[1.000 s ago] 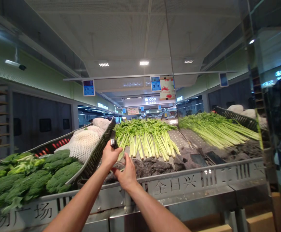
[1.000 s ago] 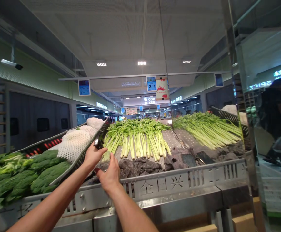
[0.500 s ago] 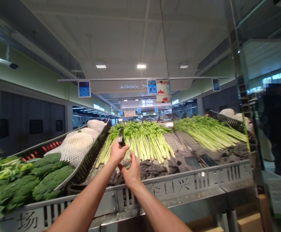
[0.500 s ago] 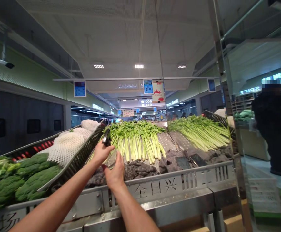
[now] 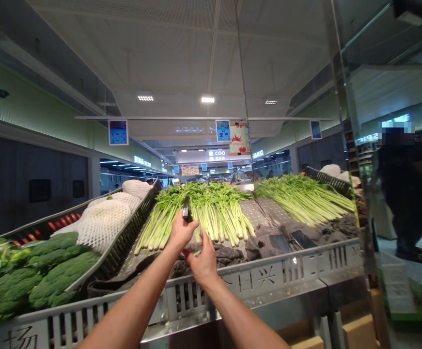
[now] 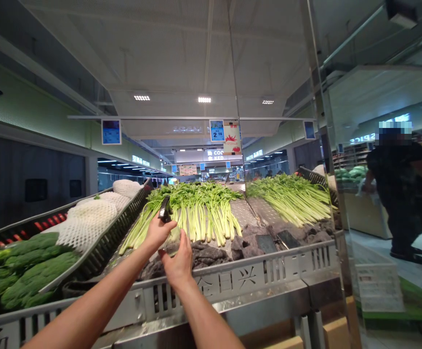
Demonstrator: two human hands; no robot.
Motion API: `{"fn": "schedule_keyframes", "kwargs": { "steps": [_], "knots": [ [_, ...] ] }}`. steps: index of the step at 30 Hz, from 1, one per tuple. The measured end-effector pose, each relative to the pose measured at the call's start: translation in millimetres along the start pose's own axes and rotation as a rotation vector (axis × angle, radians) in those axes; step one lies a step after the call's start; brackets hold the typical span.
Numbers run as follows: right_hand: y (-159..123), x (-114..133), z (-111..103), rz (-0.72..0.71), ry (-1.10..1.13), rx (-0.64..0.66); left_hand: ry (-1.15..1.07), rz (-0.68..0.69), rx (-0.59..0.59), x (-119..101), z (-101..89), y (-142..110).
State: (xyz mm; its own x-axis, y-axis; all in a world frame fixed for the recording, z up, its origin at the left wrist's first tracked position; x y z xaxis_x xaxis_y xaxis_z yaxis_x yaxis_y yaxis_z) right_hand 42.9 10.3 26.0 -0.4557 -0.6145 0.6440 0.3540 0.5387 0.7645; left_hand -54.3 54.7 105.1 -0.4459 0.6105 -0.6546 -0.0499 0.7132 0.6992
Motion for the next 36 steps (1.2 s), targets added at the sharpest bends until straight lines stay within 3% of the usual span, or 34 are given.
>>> {"fn": "schedule_keyframes", "kwargs": {
  "steps": [12, 23, 36],
  "knots": [
    [-3, -19, -26, 0.026, -0.086, -0.048, -0.085, -0.016, 0.061, -6, 33.4, -12],
    [-3, -21, -31, 0.003, -0.073, -0.079, -0.088, -0.050, 0.058, 0, 38.6, -11],
    [0, -26, -40, 0.023, -0.048, -0.052, -0.015, -0.036, 0.053, -10, 47.1, -10]
  ]
}}
Point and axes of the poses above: each hand's wrist, its own y-axis towards the middle knuckle, its own z-axis out of the palm, x = y × z, the point moved 8 cm from there along y, towards the middle knuckle, and after that the axes turned 1 degree about -y, right-handed, at the moved point
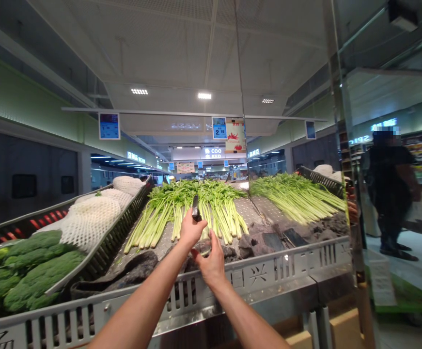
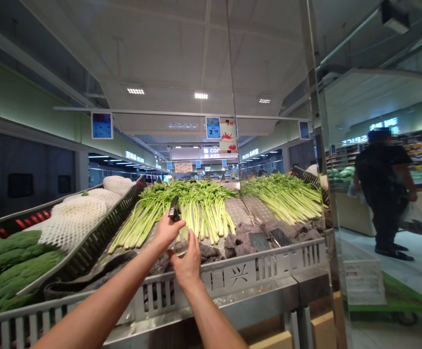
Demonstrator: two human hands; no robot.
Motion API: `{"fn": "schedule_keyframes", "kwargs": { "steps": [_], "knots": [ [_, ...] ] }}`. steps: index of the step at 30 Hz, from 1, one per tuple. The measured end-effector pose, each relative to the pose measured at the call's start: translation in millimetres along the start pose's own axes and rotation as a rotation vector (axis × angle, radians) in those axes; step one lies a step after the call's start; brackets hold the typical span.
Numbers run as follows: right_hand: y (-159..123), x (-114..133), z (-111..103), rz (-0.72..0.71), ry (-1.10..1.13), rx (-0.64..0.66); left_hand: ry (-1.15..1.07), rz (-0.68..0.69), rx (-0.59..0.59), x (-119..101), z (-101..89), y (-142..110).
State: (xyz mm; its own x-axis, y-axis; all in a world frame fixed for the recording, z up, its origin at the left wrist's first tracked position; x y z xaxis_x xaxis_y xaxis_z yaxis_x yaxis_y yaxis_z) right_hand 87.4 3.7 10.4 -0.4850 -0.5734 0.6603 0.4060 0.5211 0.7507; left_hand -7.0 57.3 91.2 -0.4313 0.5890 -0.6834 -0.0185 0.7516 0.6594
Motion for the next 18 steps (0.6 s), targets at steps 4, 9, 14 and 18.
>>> {"fn": "schedule_keyframes", "kwargs": {
  "steps": [4, 9, 14, 18],
  "knots": [
    [-1, -2, -5, -0.017, -0.012, -0.026, 0.003, 0.011, 0.005, 1, 6.4, -1],
    [-1, -4, -12, -0.006, -0.023, -0.019, -0.014, 0.036, 0.008, -8, 11.8, -6],
    [2, -8, -31, -0.030, -0.049, -0.071, -0.031, 0.013, 0.022, -14, 28.9, -10],
    [3, -18, -52, -0.050, -0.094, -0.115, -0.075, 0.020, 0.077, -21, 53.5, -17]
  ]
}}
Point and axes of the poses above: each hand's wrist, its own y-axis towards the middle knuckle, its own z-axis out of the palm, x = y × z, the point moved 8 cm from there along y, towards the middle knuckle, and after that the axes turned 1 degree about -y, right-handed, at the moved point
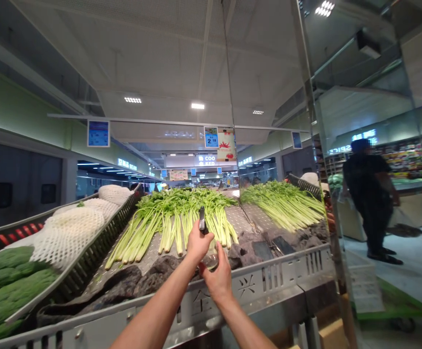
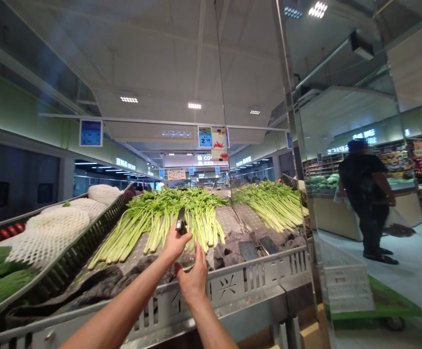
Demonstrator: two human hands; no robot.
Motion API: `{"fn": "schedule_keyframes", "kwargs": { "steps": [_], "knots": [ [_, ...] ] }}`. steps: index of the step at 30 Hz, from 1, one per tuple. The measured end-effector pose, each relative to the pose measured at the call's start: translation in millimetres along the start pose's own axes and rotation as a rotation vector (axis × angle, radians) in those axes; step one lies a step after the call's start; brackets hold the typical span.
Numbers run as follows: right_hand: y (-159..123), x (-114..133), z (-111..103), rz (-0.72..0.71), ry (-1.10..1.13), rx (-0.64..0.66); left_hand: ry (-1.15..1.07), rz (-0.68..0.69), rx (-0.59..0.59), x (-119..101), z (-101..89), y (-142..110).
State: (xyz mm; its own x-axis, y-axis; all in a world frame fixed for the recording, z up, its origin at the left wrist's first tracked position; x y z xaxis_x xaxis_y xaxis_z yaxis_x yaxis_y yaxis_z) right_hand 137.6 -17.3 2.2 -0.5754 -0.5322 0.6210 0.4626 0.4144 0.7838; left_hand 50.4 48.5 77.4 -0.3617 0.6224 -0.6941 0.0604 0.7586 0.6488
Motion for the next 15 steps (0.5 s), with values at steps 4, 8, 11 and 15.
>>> {"fn": "schedule_keyframes", "kwargs": {
  "steps": [4, 8, 11, 15],
  "knots": [
    [-1, -14, -20, -0.006, -0.034, -0.016, -0.031, 0.014, 0.038, -14, 22.1, -11],
    [-6, -33, -44, 0.007, -0.047, -0.068, -0.028, 0.016, 0.090, -26, 46.9, -25],
    [-10, -44, -57, 0.000, -0.060, -0.098, -0.058, 0.016, 0.108, -27, 62.2, -32],
    [-9, -48, -61, -0.006, -0.073, -0.087, -0.075, 0.014, 0.125, -23, 71.7, -32]
  ]
}}
Point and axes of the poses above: each hand's wrist, its own y-axis towards the middle knuckle, its own z-axis out of the palm, x = y × z, the point moved 8 cm from there along y, towards the middle knuckle, and after that the axes turned 1 degree about -y, right-handed, at the moved point
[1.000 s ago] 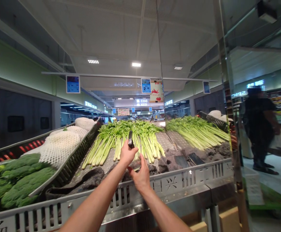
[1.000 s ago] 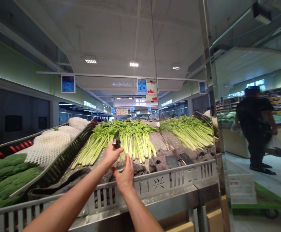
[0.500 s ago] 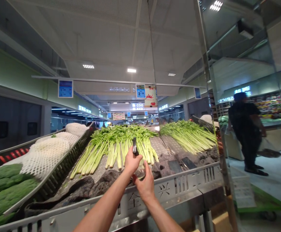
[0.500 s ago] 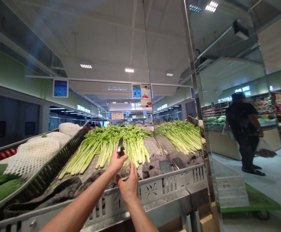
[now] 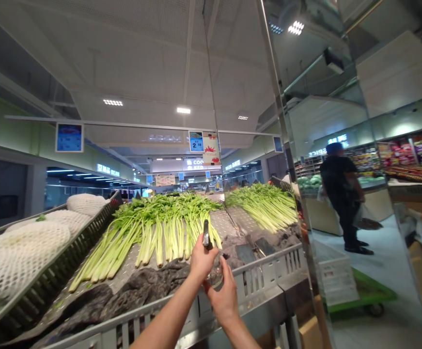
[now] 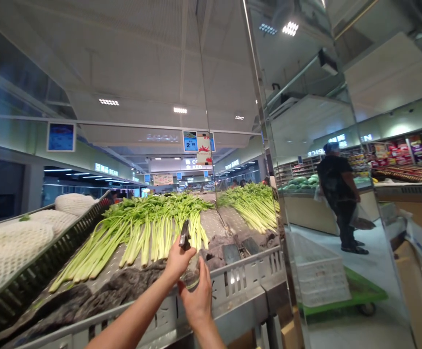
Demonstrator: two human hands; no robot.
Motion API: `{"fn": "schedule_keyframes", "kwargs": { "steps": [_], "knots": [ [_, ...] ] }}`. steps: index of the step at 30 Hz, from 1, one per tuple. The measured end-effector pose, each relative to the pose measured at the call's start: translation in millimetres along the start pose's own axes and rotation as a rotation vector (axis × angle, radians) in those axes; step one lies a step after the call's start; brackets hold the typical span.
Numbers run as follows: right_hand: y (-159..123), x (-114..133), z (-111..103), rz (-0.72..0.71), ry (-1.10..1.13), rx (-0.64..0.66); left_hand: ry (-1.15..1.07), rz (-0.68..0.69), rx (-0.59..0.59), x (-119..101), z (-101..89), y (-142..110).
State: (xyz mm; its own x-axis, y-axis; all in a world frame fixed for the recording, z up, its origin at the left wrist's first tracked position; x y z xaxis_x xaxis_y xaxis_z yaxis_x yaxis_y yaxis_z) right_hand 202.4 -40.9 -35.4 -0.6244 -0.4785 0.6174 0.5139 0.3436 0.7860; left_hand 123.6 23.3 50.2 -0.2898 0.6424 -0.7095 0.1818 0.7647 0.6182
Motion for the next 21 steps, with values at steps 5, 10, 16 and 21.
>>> {"fn": "schedule_keyframes", "kwargs": {
  "steps": [5, 10, 16, 21],
  "knots": [
    [5, 4, -2, 0.018, -0.010, 0.019, 0.060, 0.015, 0.003, -10, 0.8, 3],
    [5, 3, -6, 0.059, 0.002, 0.035, 0.141, 0.016, -0.008, -17, 2.4, 0],
    [5, 2, 0, 0.033, -0.012, 0.065, 0.080, 0.000, -0.023, -14, -5.0, -3],
    [6, 15, 12, 0.005, -0.009, 0.087, 0.077, -0.032, -0.061, -15, -25.9, -2]
  ]
}}
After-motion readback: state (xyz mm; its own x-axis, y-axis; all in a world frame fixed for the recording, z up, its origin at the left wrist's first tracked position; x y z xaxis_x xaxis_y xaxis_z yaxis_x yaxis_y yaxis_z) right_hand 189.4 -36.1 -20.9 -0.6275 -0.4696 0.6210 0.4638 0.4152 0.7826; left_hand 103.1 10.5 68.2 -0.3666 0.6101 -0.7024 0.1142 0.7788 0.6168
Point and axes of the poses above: each hand's wrist, its own y-axis towards the middle knuckle, its own z-axis out of the palm, x = y × z, the point moved 8 cm from there along y, towards the middle knuckle, and after that the axes turned 1 degree about -y, right-handed, at the moved point
